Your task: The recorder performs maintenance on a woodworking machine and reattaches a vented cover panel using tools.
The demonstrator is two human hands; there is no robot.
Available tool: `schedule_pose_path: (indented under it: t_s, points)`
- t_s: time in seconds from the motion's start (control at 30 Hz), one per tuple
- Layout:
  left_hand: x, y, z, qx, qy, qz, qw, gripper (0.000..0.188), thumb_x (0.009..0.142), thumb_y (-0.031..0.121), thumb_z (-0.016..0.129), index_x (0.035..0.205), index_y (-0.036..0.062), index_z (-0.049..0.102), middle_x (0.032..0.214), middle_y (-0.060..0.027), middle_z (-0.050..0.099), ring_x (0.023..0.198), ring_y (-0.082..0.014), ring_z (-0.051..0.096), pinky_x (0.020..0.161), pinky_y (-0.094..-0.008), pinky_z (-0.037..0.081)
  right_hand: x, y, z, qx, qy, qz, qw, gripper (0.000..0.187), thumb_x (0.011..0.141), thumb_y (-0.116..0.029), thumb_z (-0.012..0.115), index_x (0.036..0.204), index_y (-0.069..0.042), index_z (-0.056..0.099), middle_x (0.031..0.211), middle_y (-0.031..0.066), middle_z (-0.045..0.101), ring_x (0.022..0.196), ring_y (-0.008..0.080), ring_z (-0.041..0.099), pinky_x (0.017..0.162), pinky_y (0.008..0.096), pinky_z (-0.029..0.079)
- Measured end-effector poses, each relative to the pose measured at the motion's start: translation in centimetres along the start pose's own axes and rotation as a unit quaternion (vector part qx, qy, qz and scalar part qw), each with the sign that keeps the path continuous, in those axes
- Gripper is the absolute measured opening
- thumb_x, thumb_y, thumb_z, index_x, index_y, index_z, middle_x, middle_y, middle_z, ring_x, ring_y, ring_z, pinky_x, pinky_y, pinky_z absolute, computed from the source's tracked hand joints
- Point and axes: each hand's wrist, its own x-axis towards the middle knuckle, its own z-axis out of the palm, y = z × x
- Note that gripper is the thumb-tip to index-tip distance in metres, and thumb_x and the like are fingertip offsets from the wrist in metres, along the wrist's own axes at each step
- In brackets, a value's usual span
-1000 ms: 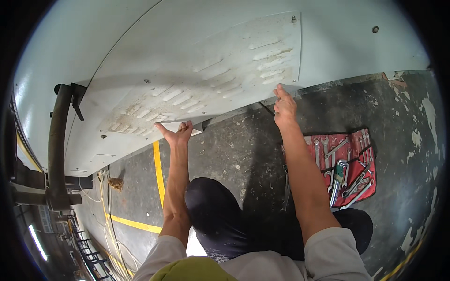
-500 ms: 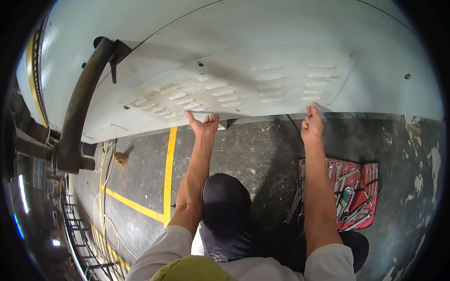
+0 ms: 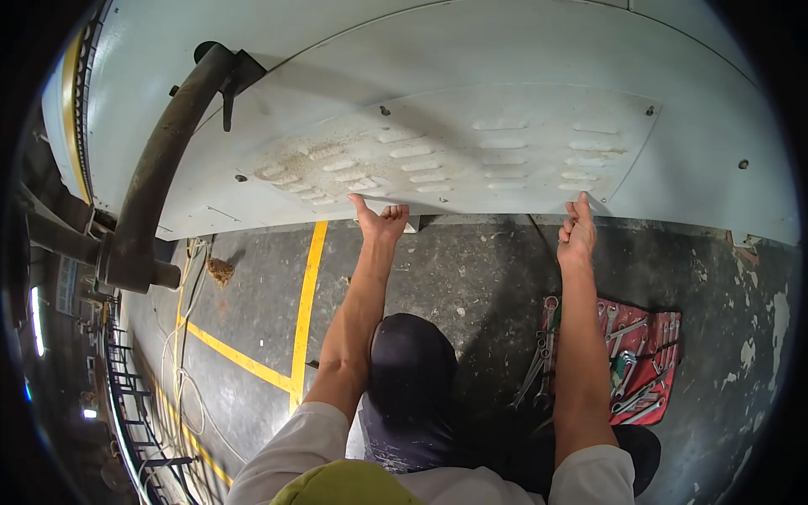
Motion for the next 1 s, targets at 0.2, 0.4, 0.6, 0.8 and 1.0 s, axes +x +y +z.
schedule_pose_path:
  t_s: [0.2,0.4,0.6,0.8,1.0]
  points:
    - [0.2,0.0,0.7,0.024,-0.037,0.012,0.999,0.106,0.060,0.084,0.068,0.109,-0.0058,0.040,0.094,-0.0072,0.033,0.079,-0.0193,0.037,0.089,-0.0372,0.044,0.1,-1.0,1.4,-0.022,0.020,-0.012,0.999,0.070,0.078,-0.063,0.073,0.104,0.000,0.056,0.091,0.0038,0.051,0.056,0.0053,0.038,0.044,0.0204,0.027]
    - [0.6,0.3,0.2,0.031,-0.049,-0.024,0.998,0.105,0.061,0.082,0.069,0.109,-0.0066,0.039,0.095,-0.0081,0.032,0.080,-0.0206,0.038,0.093,-0.0389,0.044,-0.3,-1.2,2.3,-0.043,0.075,-0.005,0.996,0.071,0.073,-0.066,0.074,0.095,-0.002,0.054,0.090,0.0031,0.049,0.057,0.0061,0.036,0.044,0.0207,0.026]
    - [1.6,-0.3,0.2,0.034,-0.018,-0.006,0.999,0.103,0.066,0.080,0.068,0.117,-0.0053,0.041,0.098,-0.0103,0.033,0.078,-0.0232,0.038,0.084,-0.0419,0.046,-0.1,-1.8,2.3,-0.053,0.078,0.004,0.996,0.068,0.072,-0.067,0.075,0.092,-0.006,0.055,0.085,0.0002,0.048,0.056,0.0060,0.034,0.045,0.0218,0.023]
    - [2.3,-0.1,0.4,0.028,-0.037,-0.018,0.999,0.102,0.068,0.080,0.066,0.117,-0.0053,0.039,0.097,-0.0103,0.034,0.077,-0.0238,0.037,0.083,-0.0420,0.046,1.2,-1.3,2.7,-0.071,0.093,0.013,0.993,0.063,0.072,-0.066,0.076,0.084,-0.008,0.054,0.077,-0.0013,0.052,0.054,0.0068,0.033,0.048,0.0243,0.025]
    - [0.7,-0.8,1.7,0.068,-0.003,0.007,0.998,0.102,0.073,0.079,0.062,0.127,-0.0018,0.031,0.107,-0.0121,0.032,0.087,-0.0260,0.038,0.097,-0.0479,0.043,1.4,-1.6,2.9,-0.105,0.128,0.003,0.986,0.068,0.077,-0.065,0.072,0.091,0.000,0.059,0.083,0.0024,0.055,0.055,0.0064,0.036,0.045,0.0229,0.025]
